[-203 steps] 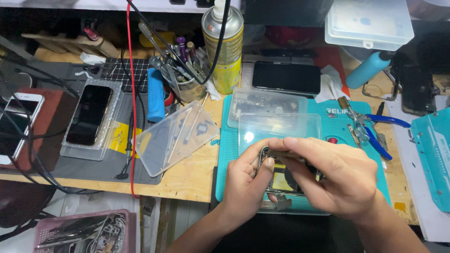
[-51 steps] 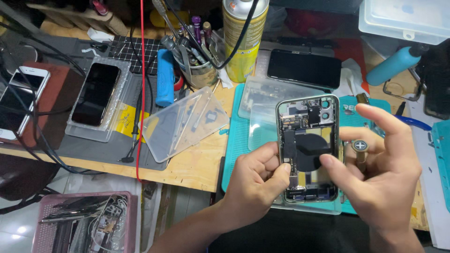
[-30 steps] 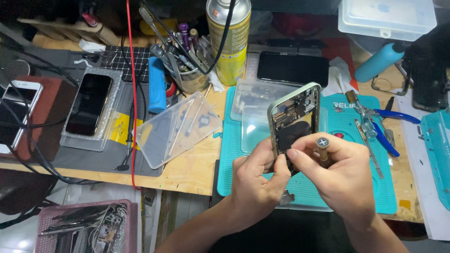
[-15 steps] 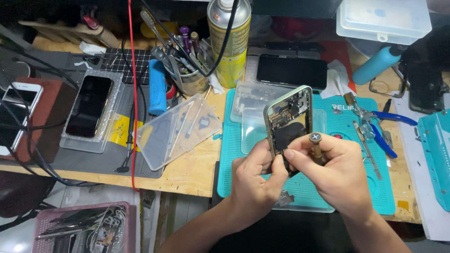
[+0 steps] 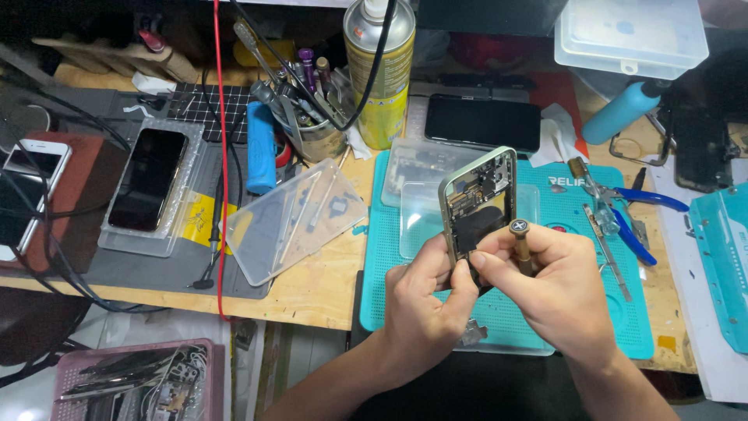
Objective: The person repairs a disassembled smartphone at a workbench. They use a screwdriver to remove and tighten screws inside the phone frame, pry at internal components with a small tool, handle small metal brackets and parts, and reposition the phone repeatedly while working on its internals.
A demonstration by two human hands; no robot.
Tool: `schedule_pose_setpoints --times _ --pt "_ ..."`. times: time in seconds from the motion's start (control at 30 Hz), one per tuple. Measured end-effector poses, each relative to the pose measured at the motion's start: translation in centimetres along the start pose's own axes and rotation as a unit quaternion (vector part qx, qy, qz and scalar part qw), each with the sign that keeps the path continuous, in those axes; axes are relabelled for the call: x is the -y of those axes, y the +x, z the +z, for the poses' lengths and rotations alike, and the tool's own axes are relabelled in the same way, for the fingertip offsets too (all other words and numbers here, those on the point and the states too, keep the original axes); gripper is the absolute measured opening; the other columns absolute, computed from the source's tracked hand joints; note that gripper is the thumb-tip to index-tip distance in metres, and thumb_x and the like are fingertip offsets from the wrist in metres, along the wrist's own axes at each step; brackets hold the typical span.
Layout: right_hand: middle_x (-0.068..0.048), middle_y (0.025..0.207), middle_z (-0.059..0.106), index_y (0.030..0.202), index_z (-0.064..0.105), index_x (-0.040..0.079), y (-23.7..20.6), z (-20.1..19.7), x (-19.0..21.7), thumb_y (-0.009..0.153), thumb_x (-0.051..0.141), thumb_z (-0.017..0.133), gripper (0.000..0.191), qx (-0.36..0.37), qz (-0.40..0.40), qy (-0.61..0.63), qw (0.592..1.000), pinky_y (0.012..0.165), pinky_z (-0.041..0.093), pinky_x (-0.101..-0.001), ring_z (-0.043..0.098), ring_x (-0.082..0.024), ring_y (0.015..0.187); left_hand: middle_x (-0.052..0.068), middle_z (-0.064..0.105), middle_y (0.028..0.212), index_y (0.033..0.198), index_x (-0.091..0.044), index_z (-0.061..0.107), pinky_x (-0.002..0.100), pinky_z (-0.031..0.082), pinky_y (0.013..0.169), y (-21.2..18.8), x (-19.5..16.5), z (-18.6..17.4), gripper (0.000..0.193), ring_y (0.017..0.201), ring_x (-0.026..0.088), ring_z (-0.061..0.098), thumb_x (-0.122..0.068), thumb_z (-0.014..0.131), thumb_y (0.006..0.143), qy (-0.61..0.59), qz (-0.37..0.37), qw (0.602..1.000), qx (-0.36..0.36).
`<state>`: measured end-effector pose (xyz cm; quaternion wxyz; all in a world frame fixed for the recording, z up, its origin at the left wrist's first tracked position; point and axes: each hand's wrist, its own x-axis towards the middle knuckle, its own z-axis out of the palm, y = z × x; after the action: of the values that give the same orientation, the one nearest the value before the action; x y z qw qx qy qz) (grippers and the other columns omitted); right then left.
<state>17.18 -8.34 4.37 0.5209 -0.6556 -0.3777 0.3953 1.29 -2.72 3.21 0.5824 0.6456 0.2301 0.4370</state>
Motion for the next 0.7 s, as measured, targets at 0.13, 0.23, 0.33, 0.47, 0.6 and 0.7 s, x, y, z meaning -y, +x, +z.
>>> schedule_pose_setpoints --times 0.13,0.23,0.33,0.47,0.6,0.7 --pt "-0.005 0.079 0.073 0.093 0.075 -0.006 -0.06 0.05 0.32 0.086 -0.001 0.075 0.009 -0.018 -0.019 0.035 0.999 0.063 0.056 -0.0224 0.068 -0.008 0.07 0.013 0.077 0.093 0.128 0.008 0.059 0.027 0.064 0.076 0.3 -0.07 0.11 0.027 0.085 0.013 0.076 0.003 0.058 0.102 -0.012 -0.035 0.999 0.006" --pt "-0.006 0.079 0.073 0.094 0.075 -0.007 -0.26 0.14 0.5 0.087 -0.002 0.075 0.009 -0.033 -0.029 0.029 0.999 0.063 0.055 -0.0229 0.067 -0.009 0.07 0.013 0.078 0.098 0.128 0.008 0.058 0.027 0.065 0.079 0.33 -0.23 0.09 0.026 0.09 0.014 0.077 0.003 0.058 0.103 -0.024 -0.024 0.999 0.005" --pt "-0.006 0.08 0.073 0.094 0.074 -0.007 -0.11 0.23 0.51 0.087 -0.002 0.075 0.009 -0.024 -0.029 0.05 0.998 0.063 0.056 -0.0235 0.068 -0.009 0.07 0.014 0.078 0.1 0.129 0.008 0.058 0.028 0.065 0.081 0.46 -0.22 0.18 0.027 0.092 0.014 0.077 0.003 0.057 0.103 -0.026 -0.015 1.0 -0.001" --pt "-0.007 0.078 0.073 0.093 0.074 -0.007 0.18 0.18 0.49 0.087 -0.002 0.074 0.008 -0.017 -0.019 0.047 0.999 0.063 0.057 -0.0242 0.068 -0.01 0.069 0.014 0.078 0.099 0.129 0.008 0.059 0.028 0.065 0.081 0.46 -0.09 0.2 0.027 0.092 0.015 0.078 0.004 0.058 0.102 -0.011 -0.004 1.0 -0.006" --pt "-0.008 0.078 0.073 0.093 0.074 -0.007 0.34 0.25 0.44 0.087 -0.002 0.074 0.008 -0.016 -0.015 0.055 0.998 0.064 0.057 -0.0245 0.069 -0.01 0.07 0.014 0.078 0.098 0.128 0.008 0.059 0.028 0.065 0.081 0.5 0.06 0.14 0.026 0.092 0.016 0.079 0.004 0.058 0.102 -0.001 0.006 1.0 -0.007" --pt "-0.007 0.079 0.073 0.093 0.074 -0.007 0.34 0.35 0.36 0.088 -0.002 0.074 0.007 -0.014 -0.018 0.059 0.998 0.065 0.057 -0.0243 0.069 -0.01 0.07 0.013 0.078 0.095 0.127 0.007 0.059 0.028 0.065 0.079 0.51 0.13 0.16 0.026 0.09 0.017 0.08 0.004 0.058 0.101 0.019 0.009 1.0 -0.009"
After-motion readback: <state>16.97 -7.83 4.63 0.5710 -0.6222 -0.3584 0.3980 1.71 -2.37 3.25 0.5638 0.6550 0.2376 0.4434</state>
